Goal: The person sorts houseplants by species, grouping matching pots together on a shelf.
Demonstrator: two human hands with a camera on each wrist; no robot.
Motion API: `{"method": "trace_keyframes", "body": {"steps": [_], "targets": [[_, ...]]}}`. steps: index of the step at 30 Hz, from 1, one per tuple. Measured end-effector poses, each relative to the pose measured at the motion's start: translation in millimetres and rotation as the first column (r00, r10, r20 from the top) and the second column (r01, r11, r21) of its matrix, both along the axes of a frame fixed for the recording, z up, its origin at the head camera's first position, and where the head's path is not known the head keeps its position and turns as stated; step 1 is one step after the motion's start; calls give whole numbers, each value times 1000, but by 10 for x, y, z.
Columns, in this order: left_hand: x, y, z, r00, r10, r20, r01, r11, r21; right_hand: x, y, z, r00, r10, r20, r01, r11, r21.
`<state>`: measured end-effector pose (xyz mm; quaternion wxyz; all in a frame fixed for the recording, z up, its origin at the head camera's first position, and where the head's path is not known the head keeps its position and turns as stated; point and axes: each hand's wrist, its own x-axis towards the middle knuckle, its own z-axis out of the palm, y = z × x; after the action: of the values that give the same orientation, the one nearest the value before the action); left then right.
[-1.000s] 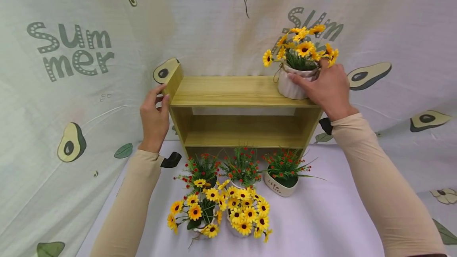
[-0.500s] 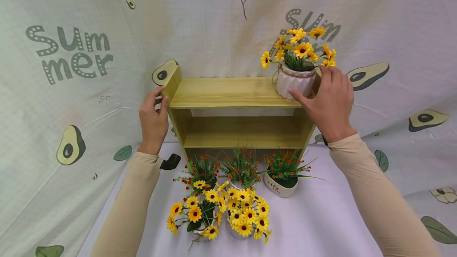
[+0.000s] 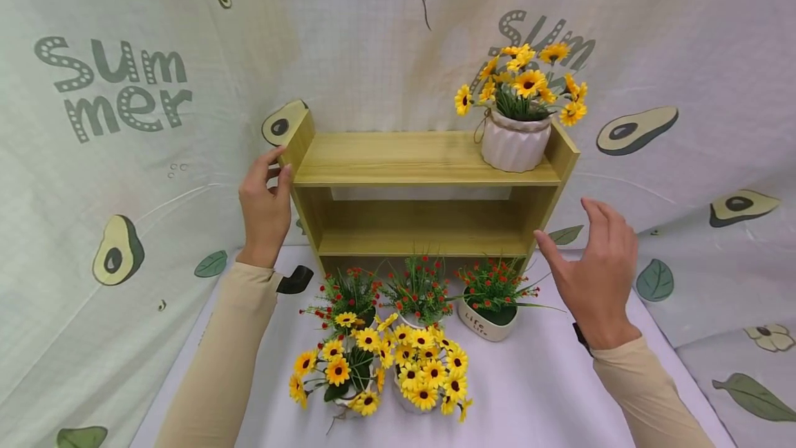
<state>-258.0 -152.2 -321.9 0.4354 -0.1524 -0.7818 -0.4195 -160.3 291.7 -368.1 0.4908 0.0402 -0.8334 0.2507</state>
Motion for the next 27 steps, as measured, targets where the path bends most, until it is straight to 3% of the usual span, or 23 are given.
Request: {"method": "trace_keyframes", "body": {"steps": [5,10,16,19,22,25,27], "targets": [[5,-2,11,1000,2,-2,-2,1000,-15,228,118,-423,996,-8,91,14,997,-69],[4,1,10,1000,1,1,-1,1000,-14,412,113,-847,982,-50,184,80,984,-161],[-3,-2,6,1000,6,12,-6,1000,-7,564,2,-1260,938,-14,346,121,949,-290],[-1,-3,7,1000,11,13,-11,1000,-6,598,-53,-1410,896,27,443,125,942,-311],[0,-4,9,1000,12,8,-12,1000,-4,611,-100,-1512,839,64,541,114,950,-291],[-3,-2,8,1000,12,7,-12,1000,-6,602,-143,-1569,758,90,646,111,958,-264],[-8,-1,5,1000,11,5,-11,1000,-12,581,-162,-1600,690,103,717,125,958,-258]]}}
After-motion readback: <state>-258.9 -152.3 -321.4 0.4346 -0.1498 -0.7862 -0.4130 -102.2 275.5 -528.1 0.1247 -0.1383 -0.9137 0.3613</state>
